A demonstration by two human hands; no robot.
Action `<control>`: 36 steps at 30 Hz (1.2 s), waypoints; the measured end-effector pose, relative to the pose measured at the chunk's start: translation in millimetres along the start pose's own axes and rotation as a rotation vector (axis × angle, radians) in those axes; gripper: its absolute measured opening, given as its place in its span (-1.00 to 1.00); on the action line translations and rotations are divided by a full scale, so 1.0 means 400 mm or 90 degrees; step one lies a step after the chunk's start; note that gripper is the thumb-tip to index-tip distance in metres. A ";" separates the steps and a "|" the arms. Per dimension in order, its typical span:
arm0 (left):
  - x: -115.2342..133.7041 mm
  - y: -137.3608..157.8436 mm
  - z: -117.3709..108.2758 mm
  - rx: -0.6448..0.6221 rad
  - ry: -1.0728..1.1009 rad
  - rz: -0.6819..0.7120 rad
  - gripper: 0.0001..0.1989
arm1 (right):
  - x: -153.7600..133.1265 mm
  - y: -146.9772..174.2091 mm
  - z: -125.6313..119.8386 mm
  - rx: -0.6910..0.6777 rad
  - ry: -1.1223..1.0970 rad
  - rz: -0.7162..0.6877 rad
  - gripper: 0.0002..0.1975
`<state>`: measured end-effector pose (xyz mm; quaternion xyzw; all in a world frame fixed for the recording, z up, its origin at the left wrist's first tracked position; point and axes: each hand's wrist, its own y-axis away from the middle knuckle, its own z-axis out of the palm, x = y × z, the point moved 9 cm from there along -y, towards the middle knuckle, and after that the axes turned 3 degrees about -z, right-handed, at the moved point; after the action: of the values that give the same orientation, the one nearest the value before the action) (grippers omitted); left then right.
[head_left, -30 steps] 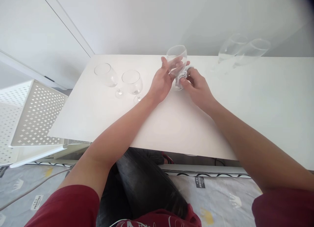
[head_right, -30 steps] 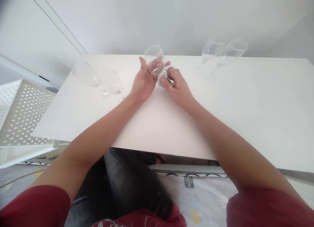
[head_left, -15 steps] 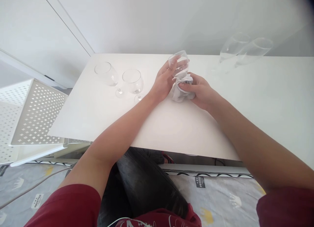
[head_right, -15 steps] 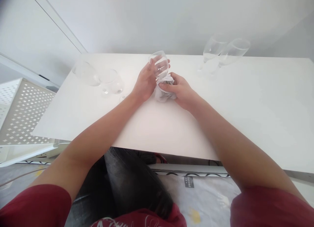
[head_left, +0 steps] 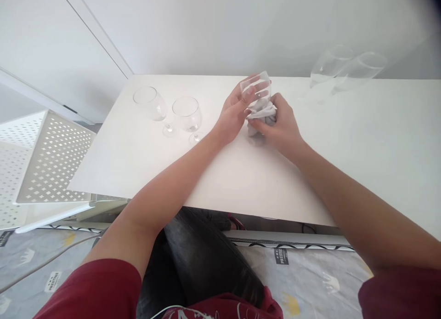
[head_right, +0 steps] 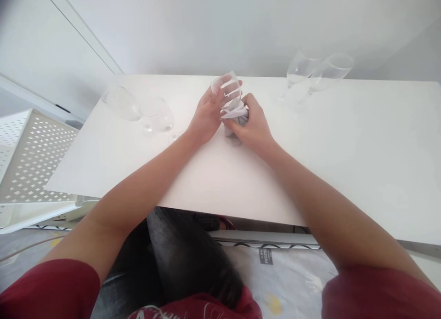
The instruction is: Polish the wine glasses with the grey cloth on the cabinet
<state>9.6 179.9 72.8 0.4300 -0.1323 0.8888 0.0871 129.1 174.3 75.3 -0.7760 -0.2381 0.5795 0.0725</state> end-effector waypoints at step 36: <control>0.011 0.011 0.018 -0.045 0.010 -0.002 -0.65 | 0.014 0.024 0.083 -0.239 -0.287 0.178 -0.51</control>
<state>10.9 173.8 79.9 0.4200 -0.1620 0.8868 0.1046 102.3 163.2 56.2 -0.6533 -0.2423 0.6868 -0.2067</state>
